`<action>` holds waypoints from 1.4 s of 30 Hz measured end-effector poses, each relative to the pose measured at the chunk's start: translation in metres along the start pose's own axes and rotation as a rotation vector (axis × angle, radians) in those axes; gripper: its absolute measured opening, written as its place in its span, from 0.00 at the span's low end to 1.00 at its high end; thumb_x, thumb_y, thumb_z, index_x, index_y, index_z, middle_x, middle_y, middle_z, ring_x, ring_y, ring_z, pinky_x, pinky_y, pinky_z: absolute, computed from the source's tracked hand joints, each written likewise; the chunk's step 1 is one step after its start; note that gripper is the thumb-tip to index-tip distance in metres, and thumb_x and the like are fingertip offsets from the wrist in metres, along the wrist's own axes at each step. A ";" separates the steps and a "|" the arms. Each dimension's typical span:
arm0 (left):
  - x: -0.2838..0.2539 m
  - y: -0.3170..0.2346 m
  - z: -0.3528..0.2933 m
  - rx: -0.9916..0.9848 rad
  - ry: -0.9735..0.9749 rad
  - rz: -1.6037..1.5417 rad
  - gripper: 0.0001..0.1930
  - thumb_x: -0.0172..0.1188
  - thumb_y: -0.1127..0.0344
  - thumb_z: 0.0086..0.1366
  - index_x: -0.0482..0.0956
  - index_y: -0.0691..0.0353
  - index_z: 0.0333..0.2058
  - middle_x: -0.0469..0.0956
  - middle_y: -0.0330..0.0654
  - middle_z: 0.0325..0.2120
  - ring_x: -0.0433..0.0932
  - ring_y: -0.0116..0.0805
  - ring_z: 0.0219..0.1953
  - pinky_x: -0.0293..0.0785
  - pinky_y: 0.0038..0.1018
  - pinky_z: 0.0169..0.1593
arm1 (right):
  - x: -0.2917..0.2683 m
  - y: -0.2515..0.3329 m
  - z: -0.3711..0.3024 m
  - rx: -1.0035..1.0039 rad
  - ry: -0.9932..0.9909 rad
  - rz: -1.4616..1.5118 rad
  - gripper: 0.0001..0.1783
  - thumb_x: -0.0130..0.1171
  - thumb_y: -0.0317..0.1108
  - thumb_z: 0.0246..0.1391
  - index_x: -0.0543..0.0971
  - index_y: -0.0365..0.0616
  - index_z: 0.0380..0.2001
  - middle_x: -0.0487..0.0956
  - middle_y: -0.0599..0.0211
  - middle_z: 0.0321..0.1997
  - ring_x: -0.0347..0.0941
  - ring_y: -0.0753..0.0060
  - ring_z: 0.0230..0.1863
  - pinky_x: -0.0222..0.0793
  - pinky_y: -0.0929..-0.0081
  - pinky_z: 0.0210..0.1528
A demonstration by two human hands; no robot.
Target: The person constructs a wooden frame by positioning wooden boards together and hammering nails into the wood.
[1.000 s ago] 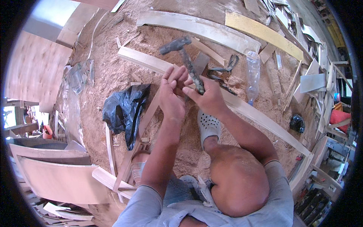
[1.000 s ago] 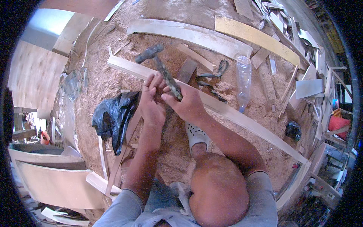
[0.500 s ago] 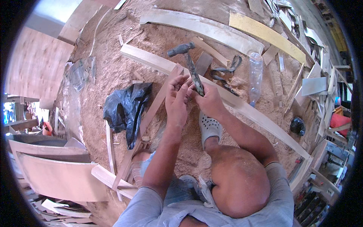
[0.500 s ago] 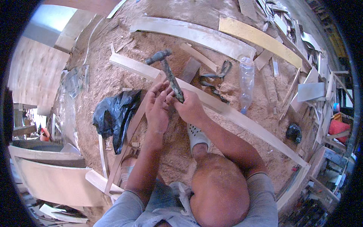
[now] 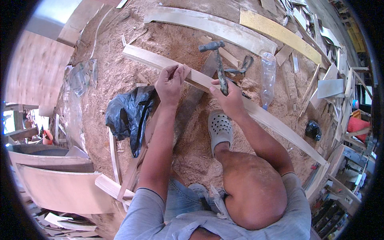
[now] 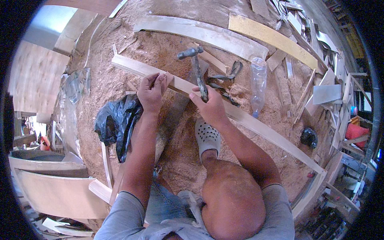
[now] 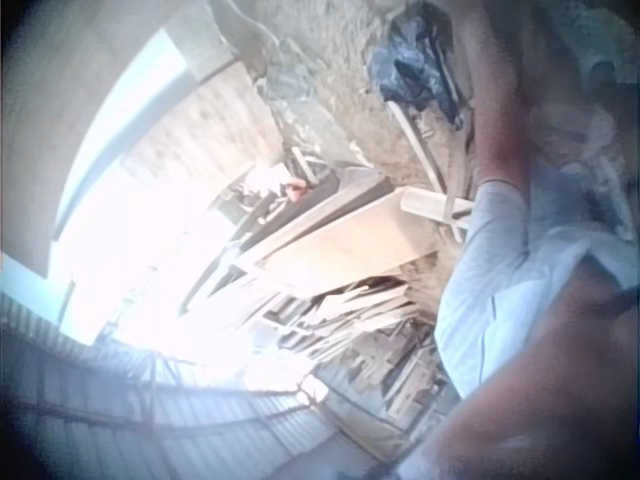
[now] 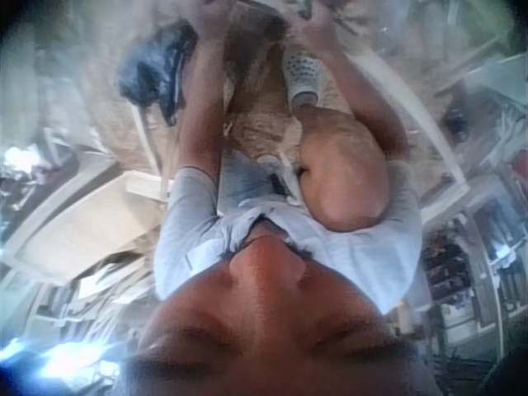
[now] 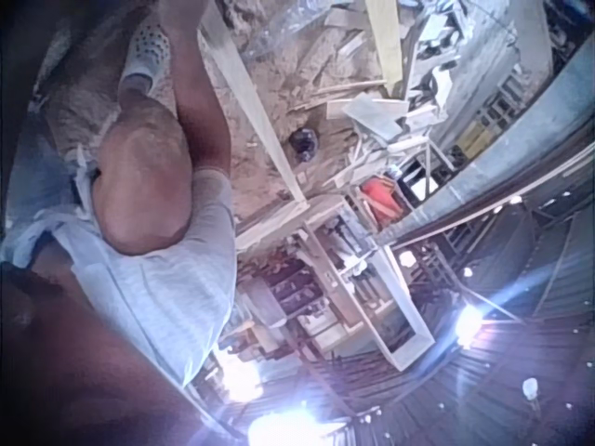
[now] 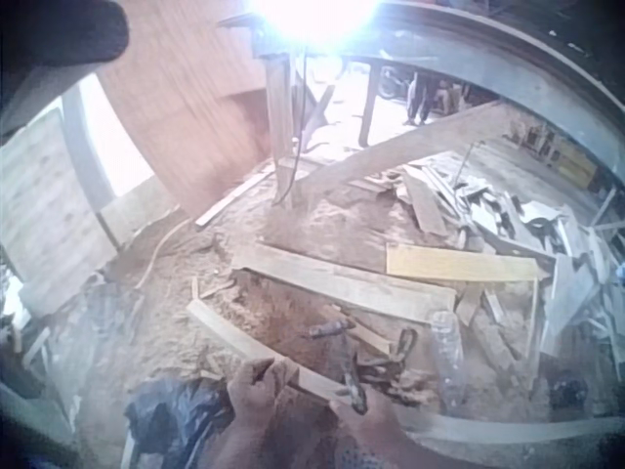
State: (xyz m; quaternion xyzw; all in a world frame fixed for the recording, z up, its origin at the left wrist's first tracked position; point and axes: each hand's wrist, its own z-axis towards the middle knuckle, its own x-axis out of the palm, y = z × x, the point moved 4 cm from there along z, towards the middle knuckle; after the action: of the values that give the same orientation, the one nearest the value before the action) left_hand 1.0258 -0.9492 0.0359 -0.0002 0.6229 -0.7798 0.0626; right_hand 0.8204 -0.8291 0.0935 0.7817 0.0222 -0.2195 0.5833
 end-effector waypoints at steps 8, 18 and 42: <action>0.003 -0.014 -0.006 0.077 -0.027 0.055 0.09 0.72 0.69 0.70 0.85 0.69 0.42 0.88 0.46 0.34 0.85 0.27 0.35 0.81 0.26 0.43 | -0.008 -0.013 0.000 -0.002 -0.002 -0.062 0.18 0.70 0.44 0.63 0.85 0.43 0.48 0.81 0.65 0.33 0.77 0.71 0.37 0.73 0.68 0.45; -0.009 -0.017 -0.016 0.114 0.124 0.066 0.10 0.70 0.74 0.67 0.86 0.68 0.47 0.87 0.47 0.38 0.84 0.30 0.36 0.81 0.27 0.43 | -0.006 -0.021 -0.007 -0.086 -0.013 -0.073 0.19 0.69 0.45 0.64 0.84 0.43 0.50 0.81 0.66 0.31 0.77 0.72 0.33 0.74 0.68 0.42; 0.015 -0.025 -0.008 0.297 0.108 0.501 0.08 0.72 0.64 0.68 0.90 0.61 0.41 0.84 0.47 0.36 0.83 0.49 0.40 0.79 0.40 0.47 | -0.011 0.031 -0.016 -0.176 0.032 -0.450 0.23 0.57 0.49 0.73 0.74 0.43 0.59 0.85 0.46 0.35 0.85 0.38 0.37 0.77 0.45 0.39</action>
State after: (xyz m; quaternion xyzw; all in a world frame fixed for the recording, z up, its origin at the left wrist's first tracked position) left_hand 1.0081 -0.9378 0.0571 0.2039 0.4853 -0.8215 0.2192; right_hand 0.8246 -0.8216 0.1296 0.7065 0.2241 -0.3290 0.5851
